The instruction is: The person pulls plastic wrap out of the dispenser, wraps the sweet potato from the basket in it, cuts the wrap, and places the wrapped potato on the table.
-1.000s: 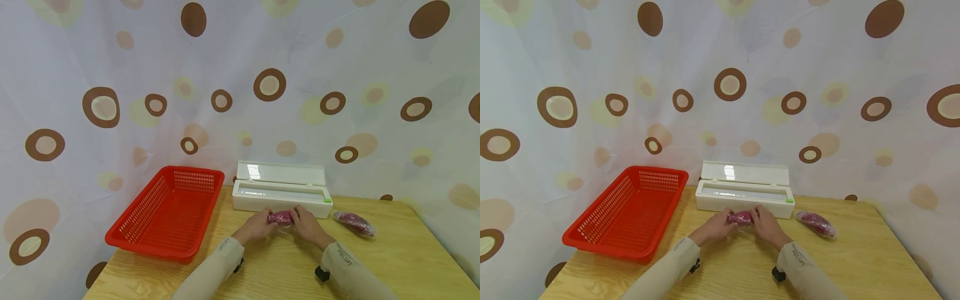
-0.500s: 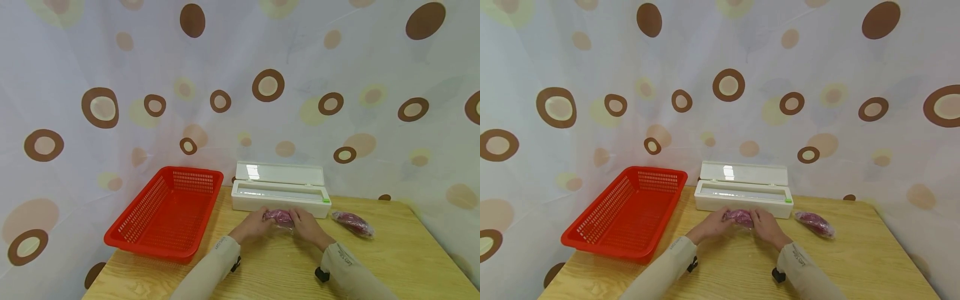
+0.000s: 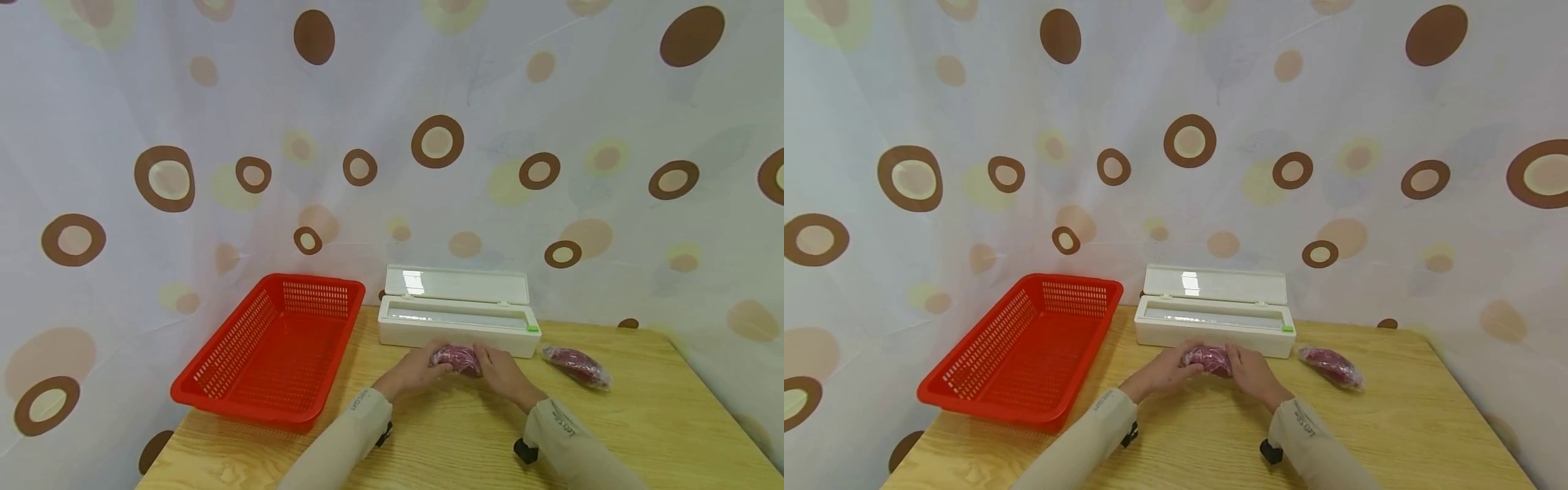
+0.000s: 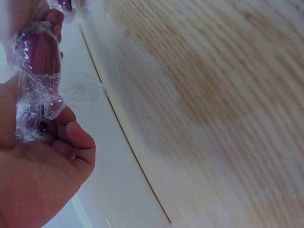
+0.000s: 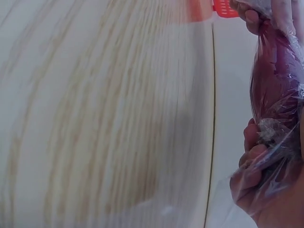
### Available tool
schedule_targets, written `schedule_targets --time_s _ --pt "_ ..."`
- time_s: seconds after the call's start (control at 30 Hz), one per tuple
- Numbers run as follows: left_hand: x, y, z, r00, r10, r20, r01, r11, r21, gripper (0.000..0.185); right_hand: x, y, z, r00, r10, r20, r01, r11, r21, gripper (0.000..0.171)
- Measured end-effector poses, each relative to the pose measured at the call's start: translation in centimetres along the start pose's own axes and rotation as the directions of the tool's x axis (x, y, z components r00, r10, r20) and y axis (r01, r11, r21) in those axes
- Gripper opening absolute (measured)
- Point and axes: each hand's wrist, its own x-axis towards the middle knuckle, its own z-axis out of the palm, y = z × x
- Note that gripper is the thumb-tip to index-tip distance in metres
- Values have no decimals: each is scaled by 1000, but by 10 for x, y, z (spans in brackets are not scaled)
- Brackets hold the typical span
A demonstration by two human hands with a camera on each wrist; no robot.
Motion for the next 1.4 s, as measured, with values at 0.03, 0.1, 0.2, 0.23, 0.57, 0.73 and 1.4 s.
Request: schedule_targets --time_s 0.03,0.1,0.2,0.23,0.57,0.73,1.4 --pt "0 0 0 1000 3 1 -3 1000 -2 45 0 -1 0 1000 12 12 -12 1000 6 54" --pt "-1 0 1 1000 -4 -2 4 1000 1 40 0 -2 -1 999 30 17 -31 999 18 55" --pt "-1 2 1 999 -47 -3 47 999 27 39 0 -4 1 999 39 27 -40 999 31 52" --pt "-1 2 0 998 -66 1 66 997 37 38 1 -5 1 999 38 32 -39 998 39 50" --pt "-1 2 -1 997 -69 34 67 996 63 46 3 -4 2 998 28 58 -29 999 26 45" --pt "1 -1 2 999 -1 47 -1 998 61 47 2 -2 2 997 48 52 -49 999 16 53" --pt "1 3 -2 999 -27 29 27 1000 -10 39 3 -2 -3 989 148 -30 -145 986 85 57"
